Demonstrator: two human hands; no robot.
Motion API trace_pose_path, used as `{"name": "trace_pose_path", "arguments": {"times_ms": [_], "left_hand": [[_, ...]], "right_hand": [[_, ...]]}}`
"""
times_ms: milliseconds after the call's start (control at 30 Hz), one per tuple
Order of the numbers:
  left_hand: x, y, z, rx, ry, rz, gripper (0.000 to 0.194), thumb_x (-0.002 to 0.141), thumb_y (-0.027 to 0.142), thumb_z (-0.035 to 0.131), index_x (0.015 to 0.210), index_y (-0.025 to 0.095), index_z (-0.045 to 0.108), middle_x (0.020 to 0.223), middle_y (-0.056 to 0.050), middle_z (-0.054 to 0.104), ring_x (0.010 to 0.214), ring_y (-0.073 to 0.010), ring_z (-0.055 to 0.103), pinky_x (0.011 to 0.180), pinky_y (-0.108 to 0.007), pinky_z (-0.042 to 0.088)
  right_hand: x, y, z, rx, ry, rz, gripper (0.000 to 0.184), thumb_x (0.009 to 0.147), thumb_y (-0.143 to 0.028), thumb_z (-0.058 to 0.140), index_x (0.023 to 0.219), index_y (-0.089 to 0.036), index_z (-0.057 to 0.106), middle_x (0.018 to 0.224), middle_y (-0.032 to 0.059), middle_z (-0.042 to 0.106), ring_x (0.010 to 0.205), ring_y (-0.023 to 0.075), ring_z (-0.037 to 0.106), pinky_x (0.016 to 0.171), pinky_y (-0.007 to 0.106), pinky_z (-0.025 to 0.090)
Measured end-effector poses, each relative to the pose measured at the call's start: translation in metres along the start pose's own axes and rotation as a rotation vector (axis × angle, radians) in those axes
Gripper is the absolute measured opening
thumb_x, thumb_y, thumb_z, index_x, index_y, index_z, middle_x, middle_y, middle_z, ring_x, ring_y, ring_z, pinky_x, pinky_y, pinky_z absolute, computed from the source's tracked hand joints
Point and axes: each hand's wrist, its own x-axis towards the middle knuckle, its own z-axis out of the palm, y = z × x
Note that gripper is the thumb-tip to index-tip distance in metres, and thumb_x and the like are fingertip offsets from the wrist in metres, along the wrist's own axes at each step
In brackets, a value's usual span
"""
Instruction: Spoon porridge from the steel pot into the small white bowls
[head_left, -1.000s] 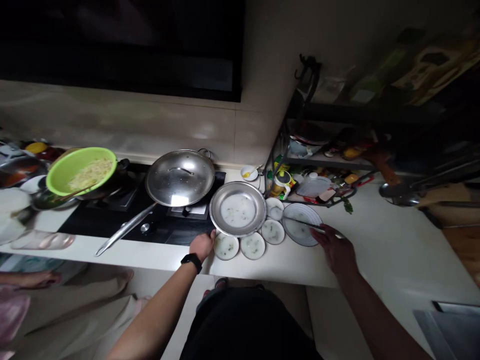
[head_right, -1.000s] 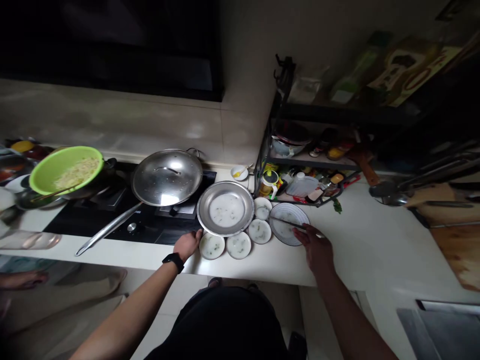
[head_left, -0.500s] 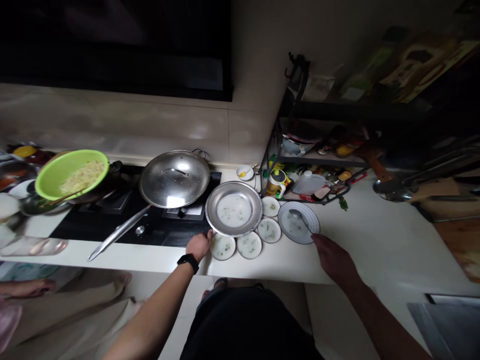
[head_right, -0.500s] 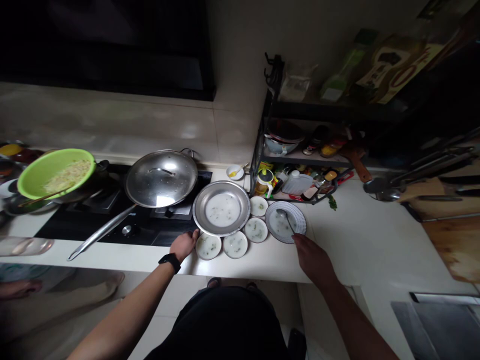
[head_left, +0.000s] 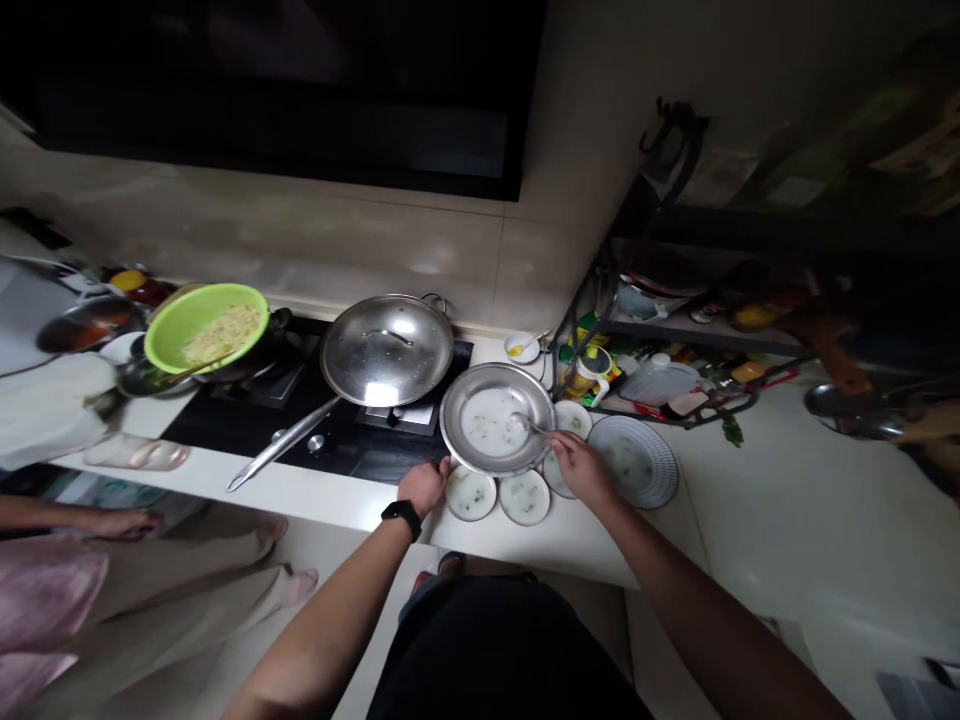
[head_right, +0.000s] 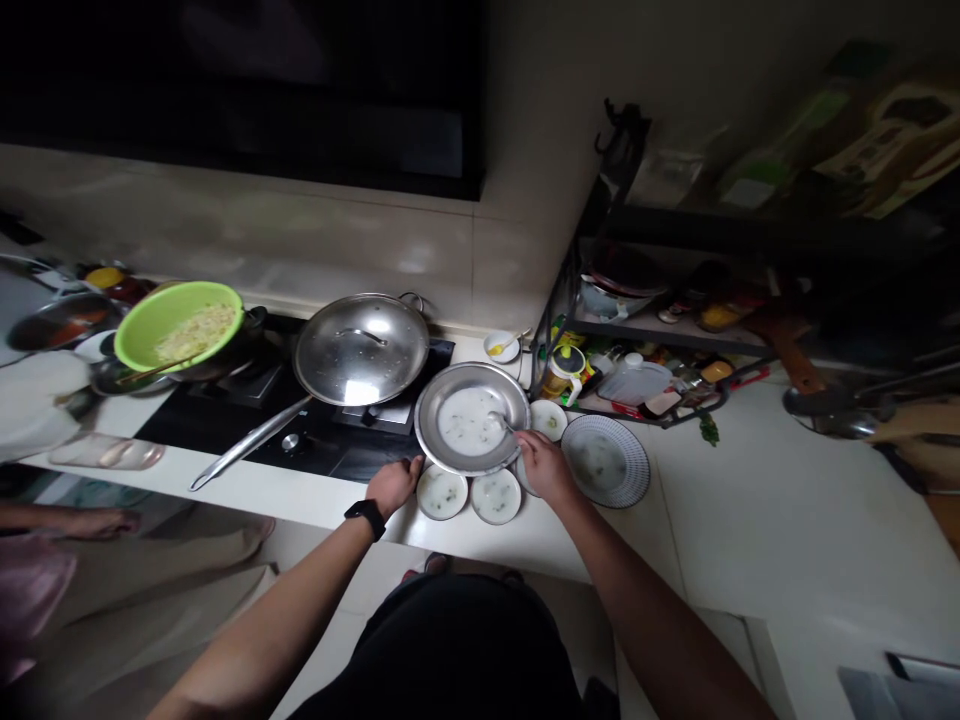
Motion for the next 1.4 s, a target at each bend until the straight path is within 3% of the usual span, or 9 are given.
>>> {"name": "trace_pose_path", "arguments": {"times_ms": [233, 467, 700, 933, 1067, 1133, 1200, 1300, 1400], "left_hand": [[0.001, -0.001, 0.000, -0.017, 0.006, -0.017, 0.071, 0.103, 0.059, 0.019, 0.103, 0.013, 0.073, 0.107, -0.021, 0.077, 0.107, -0.0287, 0.072, 0.085, -0.033, 0.050], [-0.001, -0.001, -0.002, -0.020, 0.000, -0.029, 0.069, 0.103, 0.058, 0.020, 0.100, 0.015, 0.073, 0.106, -0.020, 0.077, 0.106, -0.0288, 0.072, 0.085, -0.034, 0.050], [-0.003, -0.001, -0.003, -0.005, 0.006, 0.000, 0.067, 0.104, 0.057, 0.020, 0.097, 0.016, 0.073, 0.106, -0.019, 0.078, 0.104, -0.0289, 0.073, 0.084, -0.034, 0.051], [-0.001, 0.002, -0.003, 0.050, 0.008, 0.008, 0.070, 0.104, 0.056, 0.017, 0.095, 0.015, 0.073, 0.104, -0.019, 0.078, 0.106, -0.0305, 0.073, 0.083, -0.035, 0.051], [0.001, 0.003, -0.002, 0.065, 0.007, 0.000, 0.071, 0.103, 0.057, 0.017, 0.094, 0.015, 0.073, 0.104, -0.020, 0.078, 0.105, -0.0305, 0.073, 0.084, -0.035, 0.051], [0.001, 0.002, -0.001, 0.068, 0.009, 0.010, 0.071, 0.103, 0.057, 0.016, 0.093, 0.015, 0.073, 0.105, -0.020, 0.078, 0.106, -0.0303, 0.073, 0.085, -0.035, 0.051], [0.002, 0.002, 0.000, 0.071, 0.010, 0.019, 0.071, 0.104, 0.057, 0.016, 0.094, 0.015, 0.073, 0.105, -0.020, 0.078, 0.106, -0.0305, 0.073, 0.086, -0.035, 0.051], [0.001, 0.001, 0.001, 0.066, 0.010, 0.013, 0.072, 0.103, 0.057, 0.017, 0.096, 0.013, 0.073, 0.105, -0.021, 0.077, 0.107, -0.0309, 0.072, 0.086, -0.035, 0.051], [0.000, 0.001, 0.002, 0.049, 0.016, 0.009, 0.072, 0.103, 0.058, 0.017, 0.097, 0.014, 0.073, 0.105, -0.020, 0.077, 0.106, -0.0310, 0.073, 0.085, -0.035, 0.051]], "right_hand": [[-0.017, 0.015, 0.023, 0.616, 0.176, 0.619, 0.036, 0.080, -0.054, 0.073, 0.091, -0.021, 0.067, 0.074, 0.0074, 0.076, 0.077, 0.0292, 0.078, 0.079, 0.045, 0.063], [-0.019, 0.015, 0.019, 0.872, 0.229, 0.668, 0.040, 0.070, -0.051, 0.084, 0.091, -0.020, 0.068, 0.083, 0.0076, 0.078, 0.081, 0.0294, 0.079, 0.088, 0.050, 0.062], [-0.029, 0.008, -0.040, 0.915, 0.412, 0.648, 0.038, 0.067, -0.045, 0.090, 0.084, -0.018, 0.070, 0.086, 0.0081, 0.077, 0.082, 0.0304, 0.079, 0.088, 0.049, 0.063], [-0.072, 0.019, -0.127, 0.794, 0.665, 0.590, 0.046, 0.055, -0.046, 0.096, 0.078, -0.015, 0.070, 0.085, 0.0074, 0.076, 0.074, 0.0291, 0.078, 0.078, 0.046, 0.066], [-0.093, 0.029, -0.160, 0.672, 0.786, 0.598, 0.045, 0.056, -0.046, 0.093, 0.079, -0.015, 0.071, 0.085, 0.0068, 0.076, 0.073, 0.0263, 0.078, 0.078, 0.042, 0.066], [-0.101, 0.033, -0.168, 0.512, 0.763, 0.600, 0.042, 0.065, -0.049, 0.087, 0.087, -0.016, 0.072, 0.085, 0.0072, 0.077, 0.075, 0.0270, 0.078, 0.080, 0.043, 0.065], [-0.108, 0.038, -0.171, 0.247, 0.639, 0.555, 0.038, 0.077, -0.050, 0.076, 0.096, -0.016, 0.074, 0.083, 0.0080, 0.078, 0.080, 0.0287, 0.078, 0.083, 0.046, 0.064], [-0.116, 0.041, -0.169, -0.199, 0.338, 0.310, 0.032, 0.088, -0.045, 0.061, 0.102, -0.020, 0.076, 0.097, 0.0107, 0.080, 0.093, 0.0301, 0.077, 0.091, 0.048, 0.061], [-0.115, 0.035, -0.159, -0.444, 0.143, 0.026, 0.031, 0.093, -0.038, 0.052, 0.103, -0.023, 0.077, 0.113, 0.0106, 0.078, 0.102, 0.0279, 0.075, 0.094, 0.043, 0.060]]}}
